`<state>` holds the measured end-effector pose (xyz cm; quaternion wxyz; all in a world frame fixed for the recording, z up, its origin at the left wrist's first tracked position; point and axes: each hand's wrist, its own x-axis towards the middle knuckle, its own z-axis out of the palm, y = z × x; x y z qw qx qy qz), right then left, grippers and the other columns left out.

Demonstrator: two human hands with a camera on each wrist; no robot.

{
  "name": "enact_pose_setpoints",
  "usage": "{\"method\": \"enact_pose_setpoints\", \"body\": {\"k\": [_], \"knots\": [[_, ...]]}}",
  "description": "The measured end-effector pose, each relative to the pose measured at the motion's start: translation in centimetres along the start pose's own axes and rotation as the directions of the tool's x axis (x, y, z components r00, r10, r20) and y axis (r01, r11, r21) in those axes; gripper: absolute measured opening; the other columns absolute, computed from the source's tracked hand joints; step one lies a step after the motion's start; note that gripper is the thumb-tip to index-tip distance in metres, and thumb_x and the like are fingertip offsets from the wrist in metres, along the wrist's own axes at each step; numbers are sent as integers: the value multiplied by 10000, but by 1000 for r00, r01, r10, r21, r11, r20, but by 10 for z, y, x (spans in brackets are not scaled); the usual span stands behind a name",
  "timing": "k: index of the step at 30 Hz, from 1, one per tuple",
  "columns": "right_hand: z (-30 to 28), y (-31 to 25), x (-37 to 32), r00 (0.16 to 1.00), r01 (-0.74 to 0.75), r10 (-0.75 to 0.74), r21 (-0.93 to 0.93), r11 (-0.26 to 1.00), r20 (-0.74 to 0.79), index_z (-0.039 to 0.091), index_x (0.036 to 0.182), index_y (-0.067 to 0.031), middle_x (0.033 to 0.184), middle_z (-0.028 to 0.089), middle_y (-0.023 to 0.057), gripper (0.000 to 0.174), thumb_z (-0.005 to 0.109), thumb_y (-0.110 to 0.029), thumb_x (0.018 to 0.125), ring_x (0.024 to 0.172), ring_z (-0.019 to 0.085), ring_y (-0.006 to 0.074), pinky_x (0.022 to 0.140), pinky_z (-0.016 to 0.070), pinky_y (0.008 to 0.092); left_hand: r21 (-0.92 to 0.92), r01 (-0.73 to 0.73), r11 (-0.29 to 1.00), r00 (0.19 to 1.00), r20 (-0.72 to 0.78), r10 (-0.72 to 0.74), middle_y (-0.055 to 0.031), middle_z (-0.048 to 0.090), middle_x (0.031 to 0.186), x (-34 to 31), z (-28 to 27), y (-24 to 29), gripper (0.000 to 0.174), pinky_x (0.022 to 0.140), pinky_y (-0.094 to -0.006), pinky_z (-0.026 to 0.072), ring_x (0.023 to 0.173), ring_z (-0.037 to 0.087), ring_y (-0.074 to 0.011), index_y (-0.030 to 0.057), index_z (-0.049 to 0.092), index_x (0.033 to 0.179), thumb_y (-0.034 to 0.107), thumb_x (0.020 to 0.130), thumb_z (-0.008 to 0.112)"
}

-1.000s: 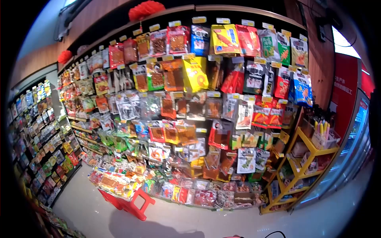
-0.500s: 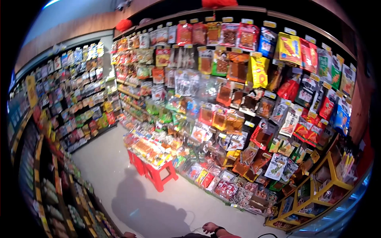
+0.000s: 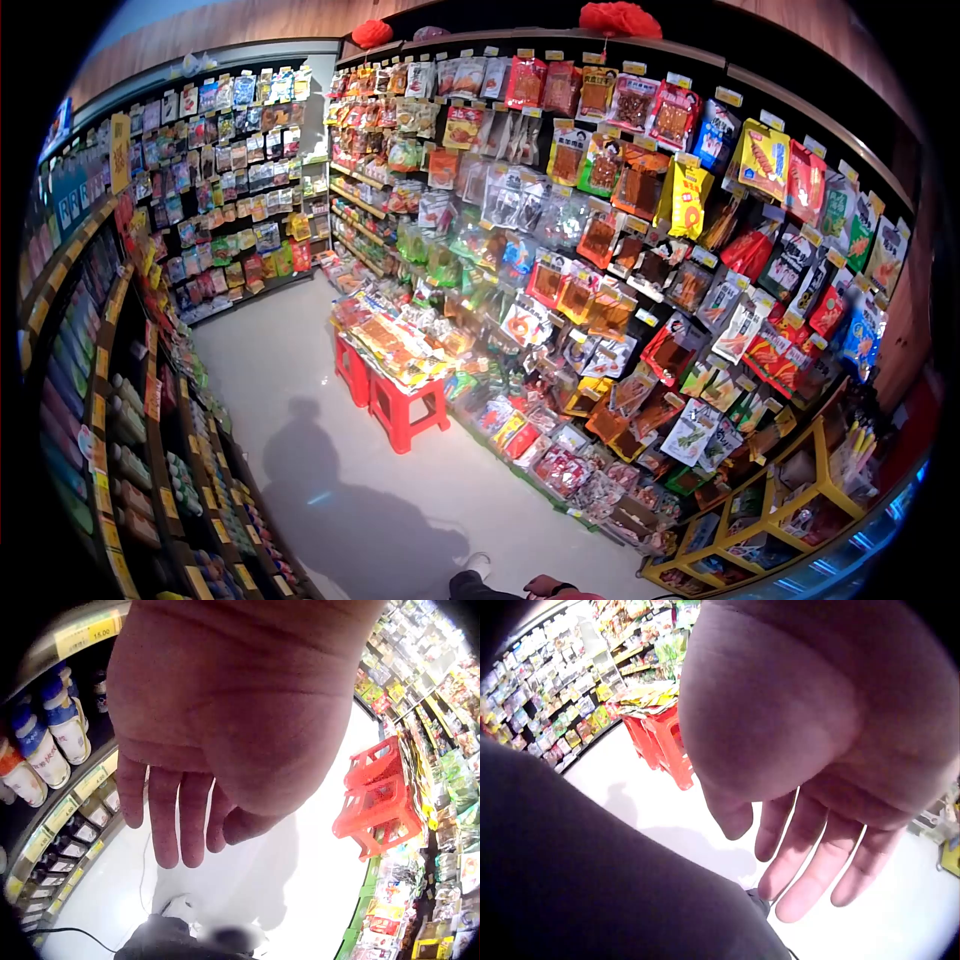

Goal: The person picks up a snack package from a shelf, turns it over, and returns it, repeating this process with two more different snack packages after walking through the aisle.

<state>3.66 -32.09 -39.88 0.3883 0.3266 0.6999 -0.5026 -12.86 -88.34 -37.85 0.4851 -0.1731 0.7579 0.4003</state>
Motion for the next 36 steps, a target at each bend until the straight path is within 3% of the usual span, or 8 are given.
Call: {"method": "enact_pose_setpoints", "body": {"k": [8, 12, 14, 20, 25, 28, 32, 36], "knots": [[-9, 26, -55, 998, 0, 6, 105, 995, -61, 641, 1233, -16, 1063, 754, 106, 372, 578, -281, 981, 869, 743, 233, 740, 584, 344, -97, -49, 994, 999, -23, 47, -109, 752, 957, -3, 27, -16, 294, 713, -395, 567, 821, 733, -246, 35, 719, 1056, 272, 907, 630], [-24, 16, -71, 967, 161, -100, 257, 953, -234, 639, 1219, -9, 1050, 744, 127, 349, 567, -262, 990, 816, 740, 241, 719, 585, 363, -150, -204, 967, 973, -143, 183, -122, 742, 871, -8, 23, 11, 271, 636, -351, 564, 726, 732, -231, -14, 711, 1039, 207, 926, 603], [-42, 10, -76, 904, 367, -241, 351, 862, -353, 670, 1129, 2, 970, 742, 117, 322, 578, -274, 990, 764, 725, 218, 676, 566, 340, -173, -374, 911, 917, -214, 336, -129, 739, 870, -12, 18, 32, 251, 638, -345, 566, 739, 730, -227, -27, 707, 1033, 173, 926, 599], [-140, -31, -163, 522, 801, -535, 167, 575, -665, 662, 1111, 28, 910, 726, 116, 238, 559, -160, 1008, 742, 712, 198, 667, 578, 302, -64, -735, 675, 638, -402, 656, -117, 709, 832, -55, 18, 123, 162, 677, -322, 572, 719, 690, -188, -40, 681, 1023, 67, 939, 592], [-206, -34, -305, 179, 954, -540, 12, 299, -823, 659, 1043, 47, 854, 693, 98, 178, 536, -78, 1014, 701, 659, 157, 659, 576, 307, 78, -901, 427, 354, -439, 826, -89, 718, 844, -190, 47, 235, 193, 758, -301, 551, 794, 680, -155, -40, 695, 1046, 101, 954, 600], [-225, -37, -422, -7, 973, -538, -131, 192, -843, 668, 1030, 29, 844, 694, 81, 164, 548, -81, 1009, 721, 654, 137, 662, 516, 254, 138, -957, 253, 177, -414, 893, -80, 714, 858, -289, 68, 286, 190, 776, -281, 531, 811, 668, -137, -30, 694, 1057, 106, 982, 586], [-219, -40, -559, -293, 920, -457, -377, 104, -840, 639, 1037, 15, 794, 654, 79, 206, 521, -154, 1035, 700, 637, 147, 656, 542, 283, 149, -989, 26, -36, -397, 917, -84, 699, 869, -425, 104, 330, 172, 798, -271, 521, 826, 662, -137, -47, 680, 1022, 79, 984, 569], [-207, -29, -651, -580, 792, -513, -586, -173, -632, 622, 1037, 19, 757, 599, 100, 190, 497, -124, 1024, 626, 585, 177, 580, 496, 293, 203, -942, -267, -320, -307, 896, -114, 669, 861, -521, 137, 341, 148, 765, -303, 536, 806, 665, -181, -48, 659, 986, 69, 969, 569]]}}
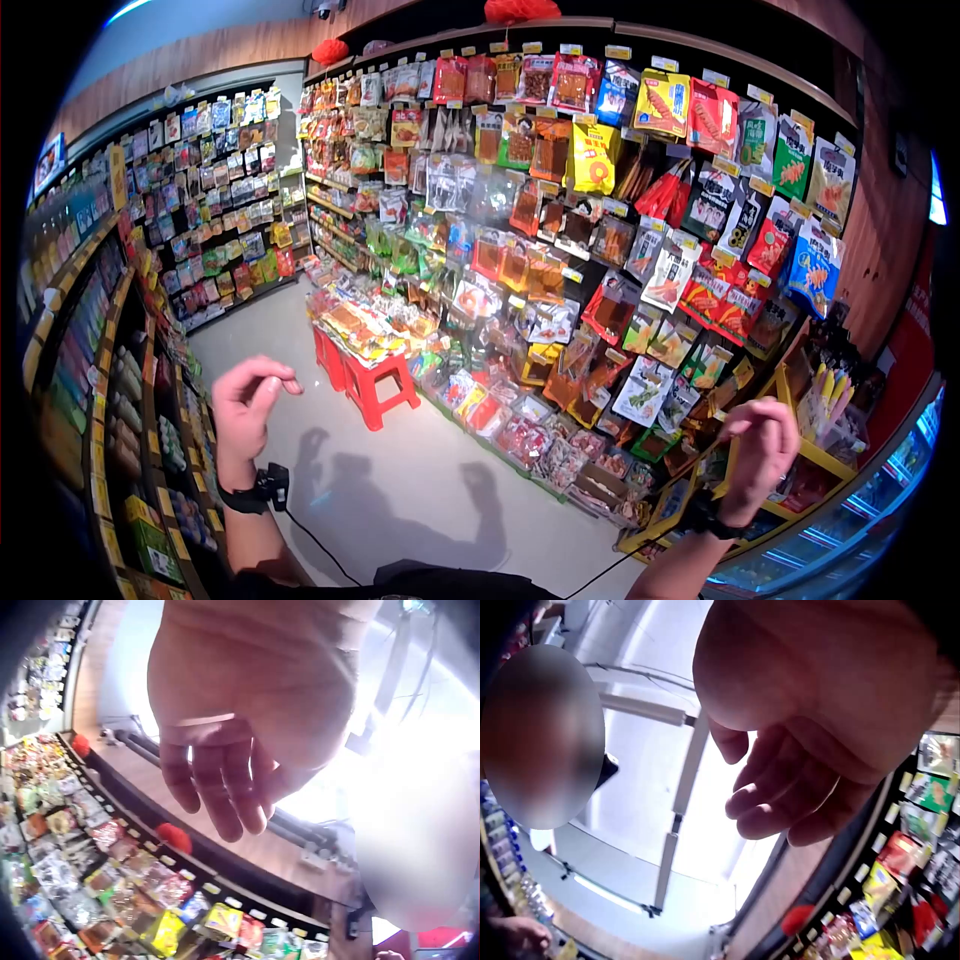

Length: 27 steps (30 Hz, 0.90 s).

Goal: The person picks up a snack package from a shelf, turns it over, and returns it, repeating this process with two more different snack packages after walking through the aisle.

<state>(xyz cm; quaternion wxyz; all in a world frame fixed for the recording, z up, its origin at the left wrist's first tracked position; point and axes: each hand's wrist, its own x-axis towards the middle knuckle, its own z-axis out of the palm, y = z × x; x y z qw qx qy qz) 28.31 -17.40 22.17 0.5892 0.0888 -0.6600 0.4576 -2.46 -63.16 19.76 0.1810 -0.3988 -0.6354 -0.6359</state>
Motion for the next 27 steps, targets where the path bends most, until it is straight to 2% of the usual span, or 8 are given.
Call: {"method": "enact_pose_setpoints", "body": {"k": [4, 7, 9, 10, 11, 13, 19, 27], "knots": [[-3, -67, 27, 856, 428, -435, 88, 899, 279, 578, 1160, -81, 744, 598, 57, 281, 551, -323, 1020, 533, 556, 159, 613, 458, 333, -222, -331, 917, 941, -5, 339, -107, 601, 787, 15, 34, 79, 99, 674, -332, 530, 700, 622, -221, -9, 611, 947, 89, 943, 600], [1, -115, 25, 793, 480, -528, 223, 848, 302, 512, 1117, -134, 807, 564, 34, 325, 601, -387, 934, 584, 530, 170, 674, 424, 363, -364, -579, 730, 805, -112, 583, -75, 591, 784, 18, 75, 124, 108, 630, -346, 507, 647, 593, -213, 56, 593, 981, 99, 915, 667], [8, -145, 22, 775, 424, -509, 290, 858, 373, 451, 1081, -162, 862, 543, 31, 391, 632, -427, 857, 640, 505, 189, 727, 393, 396, -420, -669, 613, 738, -278, 614, -47, 603, 772, 14, 110, 160, 136, 624, -351, 502, 636, 582, -205, 88, 613, 898, 149, 889, 735], [15, -164, 40, 595, 367, -453, 276, 888, 664, 508, 1436, -175, 1039, 619, 70, 670, 643, -541, 892, 739, 619, 245, 797, 445, 450, -414, -716, 562, 690, -303, 657, -47, 604, 772, 13, 118, 168, 135, 624, -351, 502, 636, 582, -205, 87, 614, 898, 148, 888, 734], [41, -163, 38, 640, 388, -517, 342, 856, 569, 611, 1173, -112, 885, 620, 62, 440, 590, -479, 931, 748, 615, 242, 782, 431, 418, -405, -737, 541, 666, -300, 683, -47, 604, 772, 12, 119, 173, 134, 625, -351, 502, 637, 582, -205, 86, 614, 898, 147, 887, 734], [43, -180, 12, 775, 322, -318, 93, 942, 547, 607, 1034, -117, 815, 610, 64, 338, 607, -431, 910, 702, 616, 235, 765, 428, 416, -387, -771, 506, 624, -303, 720, -47, 605, 772, 10, 120, 180, 131, 625, -350, 501, 638, 582, -205, 85, 615, 897, 144, 885, 732], [48, -160, 27, 713, 384, -419, 187, 904, 562, 611, 1027, -110, 810, 612, 66, 326, 603, -414, 909, 697, 617, 233, 755, 432, 412, -392, -790, 471, 592, -286, 754, -47, 606, 773, 15, 121, 175, 124, 626, -349, 501, 641, 583, -204, 82, 619, 895, 137, 878, 728], [47, -177, 30, 700, 407, -406, 139, 903, 588, 616, 1016, -101, 804, 615, 70, 310, 599, -391, 907, 689, 618, 231, 741, 436, 407, -461, -730, 505, 651, -245, 718, -47, 609, 773, 13, 135, 164, 114, 627, -347, 500, 646, 585, -203, 78, 623, 892, 128, 869, 723]]}}
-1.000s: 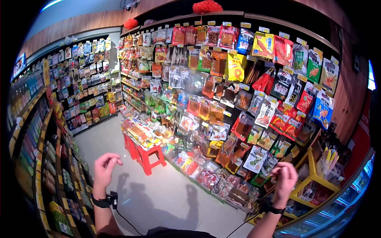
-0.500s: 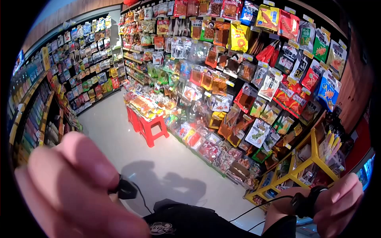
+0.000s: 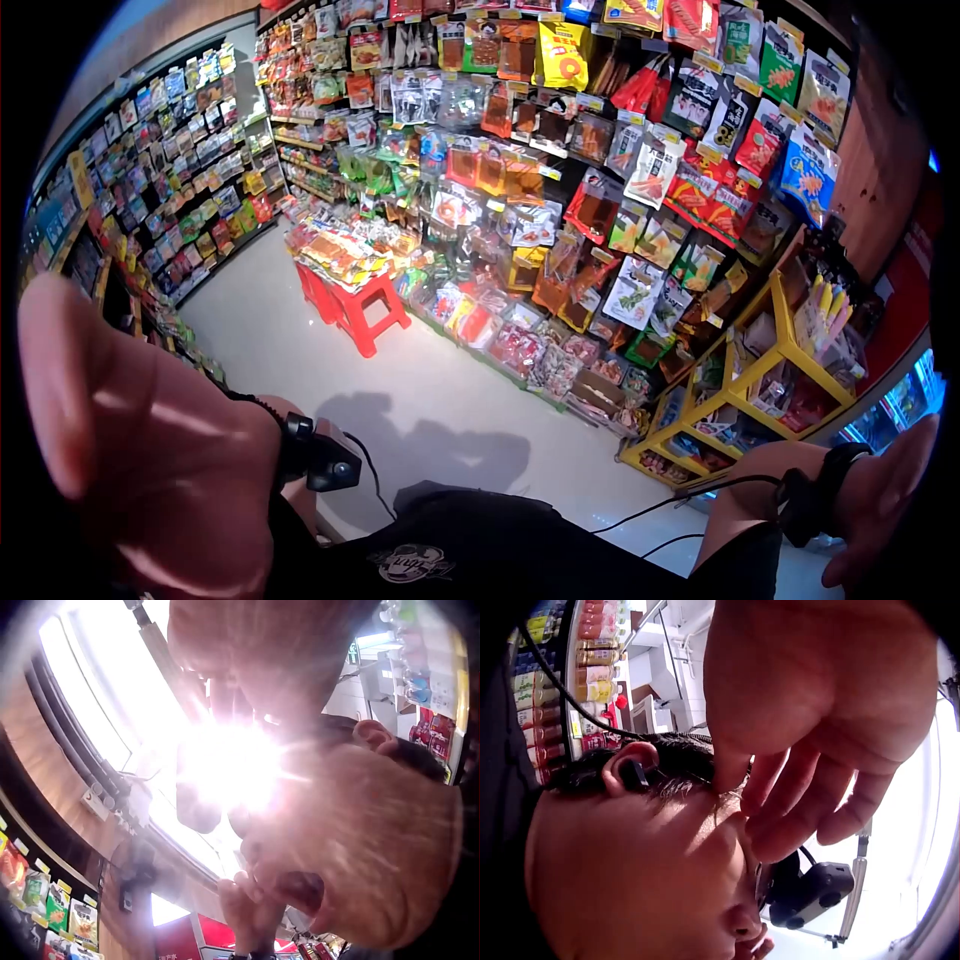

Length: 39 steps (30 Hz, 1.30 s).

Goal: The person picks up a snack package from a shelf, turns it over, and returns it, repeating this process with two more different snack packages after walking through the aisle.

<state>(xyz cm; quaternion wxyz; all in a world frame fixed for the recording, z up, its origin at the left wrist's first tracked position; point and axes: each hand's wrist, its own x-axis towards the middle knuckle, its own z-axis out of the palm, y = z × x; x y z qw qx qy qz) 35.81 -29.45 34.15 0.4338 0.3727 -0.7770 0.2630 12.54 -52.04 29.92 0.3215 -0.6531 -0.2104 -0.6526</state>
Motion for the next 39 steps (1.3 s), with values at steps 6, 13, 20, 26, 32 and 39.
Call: {"method": "enact_pose_setpoints", "body": {"k": [6, 13, 20, 26, 32, 39], "knots": [[-1, -9, 8, 1000, -15, 16, -38, 999, 26, 620, 1009, -94, 799, 618, 72, 299, 596, -373, 905, 683, 619, 229, 731, 439, 402, -24, 48, 999, 999, 19, -48, -47, 610, 774, -6, -1, 6, 108, 629, -346, 499, 649, 586, -202, 75, 626, 890, 121, 863, 719], [0, -11, 17, 999, -17, 18, -41, 999, 32, 624, 1000, -86, 793, 621, 75, 286, 592, -353, 904, 676, 620, 227, 719, 443, 398, 0, 97, 995, 989, 110, -97, -47, 612, 774, -5, -10, 9, 100, 630, -344, 498, 653, 587, -201, 71, 629, 888, 112, 855, 715], [6, -6, 9, 999, -24, 24, -10, 1000, 21, 628, 991, -78, 788, 623, 78, 273, 588, -333, 902, 670, 621, 225, 707, 447, 393, 38, 107, 993, 977, 181, -113, -47, 614, 775, -8, -21, 11, 93, 631, -343, 497, 657, 588, -201, 67, 633, 885, 104, 847, 710], [4, 7, 3, 999, -43, 42, 35, 998, 10, 632, 983, -71, 783, 626, 81, 262, 585, -315, 900, 664, 622, 223, 697, 451, 389, 89, 130, 987, 966, 214, -147, -47, 616, 775, -12, -29, 14, 88, 632, -341, 496, 660, 589, -200, 64, 636, 883, 97, 841, 706], [4, 21, -8, 999, -32, 32, 43, 999, -9, 636, 976, -64, 778, 628, 83, 252, 581, -298, 899, 658, 623, 221, 686, 454, 384, 104, 118, 988, 960, 242, -140, -48, 618, 776, -18, -30, 15, 84, 633, -340, 496, 664, 590, -199, 61, 639, 881, 90, 834, 702], [8, 37, -24, 1000, 30, -30, 56, 998, -7, 640, 967, -56, 773, 631, 86, 241, 577, -278, 897, 652, 624, 219, 675, 458, 380, 57, 27, 998, 952, 304, -43, -48, 620, 776, -39, -29, 12, 80, 635, -338, 495, 668, 591, -198, 57, 643, 878, 81, 826, 697]]}}
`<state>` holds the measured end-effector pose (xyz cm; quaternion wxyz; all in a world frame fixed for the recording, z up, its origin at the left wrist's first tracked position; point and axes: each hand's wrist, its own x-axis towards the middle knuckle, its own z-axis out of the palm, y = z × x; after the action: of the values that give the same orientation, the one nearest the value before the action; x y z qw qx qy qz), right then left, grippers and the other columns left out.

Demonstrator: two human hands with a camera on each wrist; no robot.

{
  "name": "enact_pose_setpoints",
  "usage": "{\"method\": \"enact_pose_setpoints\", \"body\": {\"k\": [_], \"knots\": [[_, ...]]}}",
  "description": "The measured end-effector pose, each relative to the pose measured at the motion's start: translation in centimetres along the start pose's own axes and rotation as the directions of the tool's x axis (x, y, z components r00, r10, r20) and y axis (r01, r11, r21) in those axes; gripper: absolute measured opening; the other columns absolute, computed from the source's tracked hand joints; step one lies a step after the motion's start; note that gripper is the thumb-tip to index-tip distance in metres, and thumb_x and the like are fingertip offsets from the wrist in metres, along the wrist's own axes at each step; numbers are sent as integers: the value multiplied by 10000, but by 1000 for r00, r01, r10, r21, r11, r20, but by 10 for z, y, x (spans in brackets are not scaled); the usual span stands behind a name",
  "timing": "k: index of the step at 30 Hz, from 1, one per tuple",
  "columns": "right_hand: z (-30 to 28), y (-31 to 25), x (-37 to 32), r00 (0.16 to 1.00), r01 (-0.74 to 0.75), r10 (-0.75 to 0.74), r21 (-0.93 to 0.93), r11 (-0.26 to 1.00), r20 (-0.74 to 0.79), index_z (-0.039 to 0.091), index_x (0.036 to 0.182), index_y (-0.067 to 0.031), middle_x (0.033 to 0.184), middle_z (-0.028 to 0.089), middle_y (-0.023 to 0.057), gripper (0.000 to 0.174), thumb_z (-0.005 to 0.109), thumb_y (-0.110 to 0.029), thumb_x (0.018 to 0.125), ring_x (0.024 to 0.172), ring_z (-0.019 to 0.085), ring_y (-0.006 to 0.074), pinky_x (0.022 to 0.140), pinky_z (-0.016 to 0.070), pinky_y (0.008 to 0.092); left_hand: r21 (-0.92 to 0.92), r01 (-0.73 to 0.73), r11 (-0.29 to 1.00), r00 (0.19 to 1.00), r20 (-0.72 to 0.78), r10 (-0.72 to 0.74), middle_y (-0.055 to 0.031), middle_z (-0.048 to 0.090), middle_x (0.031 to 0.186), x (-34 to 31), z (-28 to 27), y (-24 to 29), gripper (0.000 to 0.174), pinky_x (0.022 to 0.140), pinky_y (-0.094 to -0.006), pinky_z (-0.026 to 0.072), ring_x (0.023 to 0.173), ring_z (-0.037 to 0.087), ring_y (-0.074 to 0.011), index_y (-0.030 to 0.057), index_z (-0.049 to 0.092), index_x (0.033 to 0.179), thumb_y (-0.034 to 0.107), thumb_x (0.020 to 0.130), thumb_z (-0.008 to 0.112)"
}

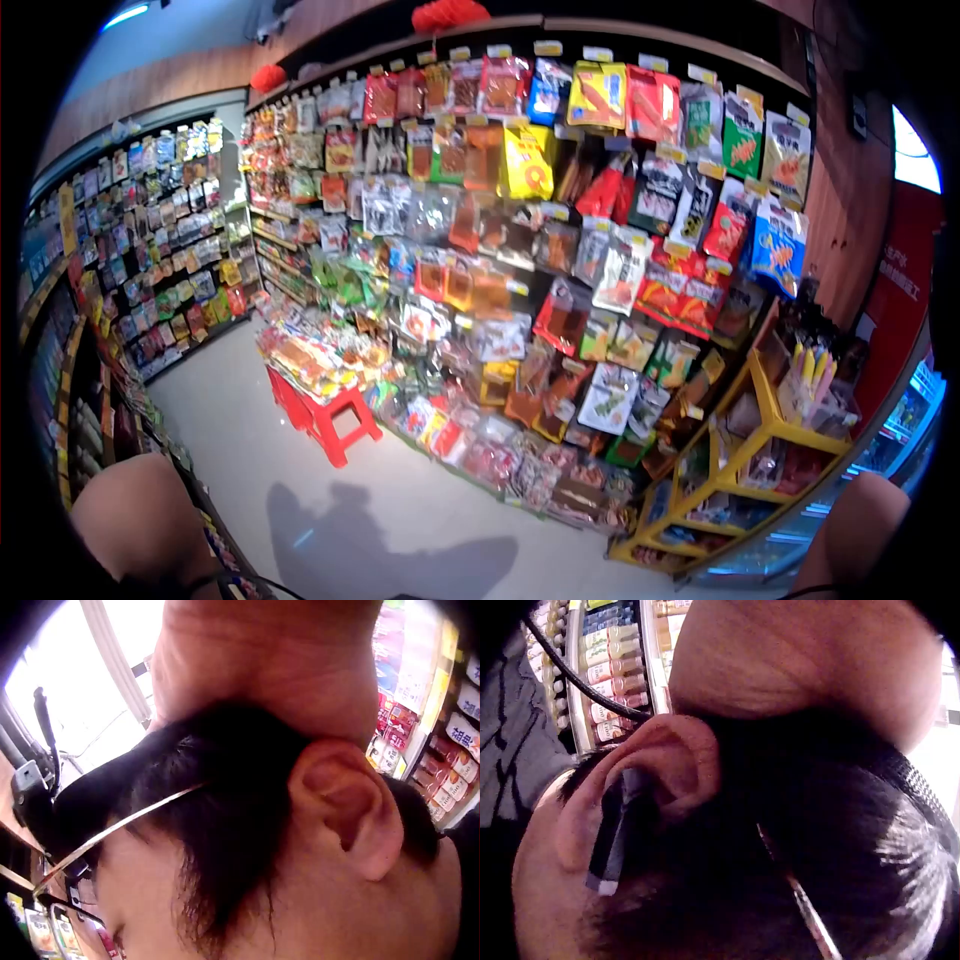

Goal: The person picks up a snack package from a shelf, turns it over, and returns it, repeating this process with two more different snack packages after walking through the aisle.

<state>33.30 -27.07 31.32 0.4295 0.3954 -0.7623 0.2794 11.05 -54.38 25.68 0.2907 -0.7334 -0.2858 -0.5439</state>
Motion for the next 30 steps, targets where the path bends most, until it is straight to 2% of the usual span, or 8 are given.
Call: {"method": "enact_pose_setpoints", "body": {"k": [5, 12, 15, 19, 30], "knots": [[-11, 4, 2, 997, -72, 72, -30, 997, -19, 643, 960, -50, 769, 633, 89, 233, 575, -263, 896, 647, 624, 218, 666, 461, 376, -11, 76, 997, 996, -54, -76, -48, 621, 777, 10, 7, -22, 77, 636, -337, 494, 670, 592, -198, 54, 645, 877, 76, 821, 694], [-13, 10, 2, 999, -39, 38, -50, 998, -11, 647, 951, -42, 763, 636, 91, 222, 571, -243, 894, 640, 625, 216, 654, 465, 371, -44, 41, 998, 998, -42, -42, -48, 623, 777, 0, 7, -35, 76, 637, -335, 493, 674, 593, -197, 50, 649, 874, 67, 813, 690], [-14, -1, 5, 998, -62, 61, -85, 994, -20, 649, 948, -39, 761, 637, 93, 218, 569, -235, 893, 637, 626, 215, 649, 466, 369, -80, 78, 994, 996, -40, -82, -48, 624, 777, 5, 4, -41, 75, 637, -335, 493, 676, 593, -196, 49, 651, 873, 64, 809, 688], [-19, -15, 18, 993, -122, 120, -98, 988, -23, 652, 943, -35, 758, 639, 94, 213, 567, -223, 892, 633, 626, 214, 642, 469, 367, -129, 165, 978, 985, -35, -170, -48, 625, 778, 16, -5, -48, 75, 638, -334, 492, 678, 594, -196, 47, 653, 872, 59, 805, 685], [14, -19, 62, 989, -135, 140, -114, 984, 41, 659, 929, -22, 749, 644, 99, 199, 561, -191, 890, 623, 628, 210, 624, 475, 359, -173, 174, 970, 984, -11, -178, -48, 628, 779, 11, -46, -52, 78, 640, -331, 491, 684, 596, -194, 41, 658, 868, 46, 793, 678]]}}
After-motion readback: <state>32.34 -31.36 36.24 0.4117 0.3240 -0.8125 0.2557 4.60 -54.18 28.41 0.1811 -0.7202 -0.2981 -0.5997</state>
